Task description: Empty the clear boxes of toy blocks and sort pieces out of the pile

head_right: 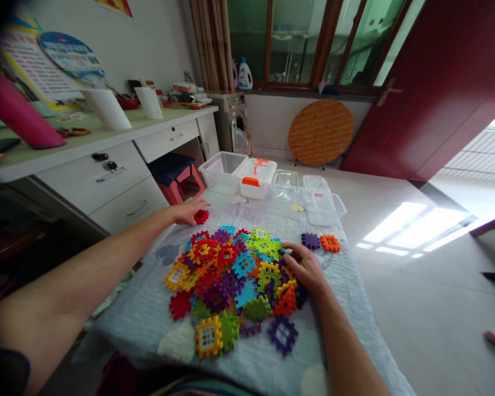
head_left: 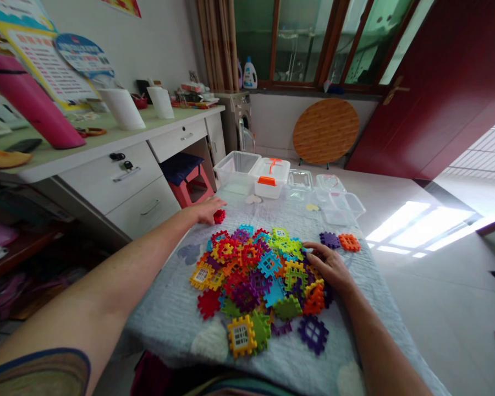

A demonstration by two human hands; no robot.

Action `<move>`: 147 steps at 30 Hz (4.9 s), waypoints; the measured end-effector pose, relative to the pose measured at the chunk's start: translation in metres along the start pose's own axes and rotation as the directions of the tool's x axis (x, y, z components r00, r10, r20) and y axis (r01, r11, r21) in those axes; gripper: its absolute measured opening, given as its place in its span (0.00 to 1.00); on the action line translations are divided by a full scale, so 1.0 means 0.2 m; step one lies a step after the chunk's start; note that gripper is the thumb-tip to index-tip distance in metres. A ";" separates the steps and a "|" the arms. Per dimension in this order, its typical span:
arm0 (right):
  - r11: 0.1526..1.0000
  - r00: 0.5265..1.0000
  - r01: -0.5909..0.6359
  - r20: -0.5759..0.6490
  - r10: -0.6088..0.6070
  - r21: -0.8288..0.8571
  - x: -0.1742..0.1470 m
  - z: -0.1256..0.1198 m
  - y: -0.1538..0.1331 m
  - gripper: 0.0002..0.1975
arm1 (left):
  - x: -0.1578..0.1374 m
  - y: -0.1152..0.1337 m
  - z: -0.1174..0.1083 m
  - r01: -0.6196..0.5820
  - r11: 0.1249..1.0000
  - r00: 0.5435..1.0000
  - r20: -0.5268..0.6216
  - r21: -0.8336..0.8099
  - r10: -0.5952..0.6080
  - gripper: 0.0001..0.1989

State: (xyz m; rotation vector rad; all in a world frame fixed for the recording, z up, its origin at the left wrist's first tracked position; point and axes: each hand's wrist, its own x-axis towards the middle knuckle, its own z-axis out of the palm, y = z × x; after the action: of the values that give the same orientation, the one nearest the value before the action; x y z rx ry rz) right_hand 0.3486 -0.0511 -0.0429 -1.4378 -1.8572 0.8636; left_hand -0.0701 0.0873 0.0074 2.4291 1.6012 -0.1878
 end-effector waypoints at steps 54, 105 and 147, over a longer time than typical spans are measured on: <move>0.548 0.721 0.650 0.198 -0.665 -0.526 -0.41 0.39 -0.48 0.07 | -0.88 0.88 0.57 -0.379 0.925 0.687 -0.664 0.018 0.295 0.31; 0.960 0.999 0.025 -0.021 -0.033 -0.280 0.28 0.00 -0.10 0.17 | -0.50 0.30 0.41 -0.131 0.586 0.837 -0.406 -0.799 -0.367 0.24; 0.978 0.967 0.115 0.246 -0.070 -0.173 0.36 0.08 -0.25 0.12 | -0.46 0.26 0.48 -0.149 0.491 0.835 -0.375 -0.858 -0.402 0.18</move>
State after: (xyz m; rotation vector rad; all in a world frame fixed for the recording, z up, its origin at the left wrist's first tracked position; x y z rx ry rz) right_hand 0.2926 0.0077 -0.0065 -1.3925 -2.2188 0.8664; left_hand -0.0568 -0.0398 -0.0572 1.5455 1.4858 1.1396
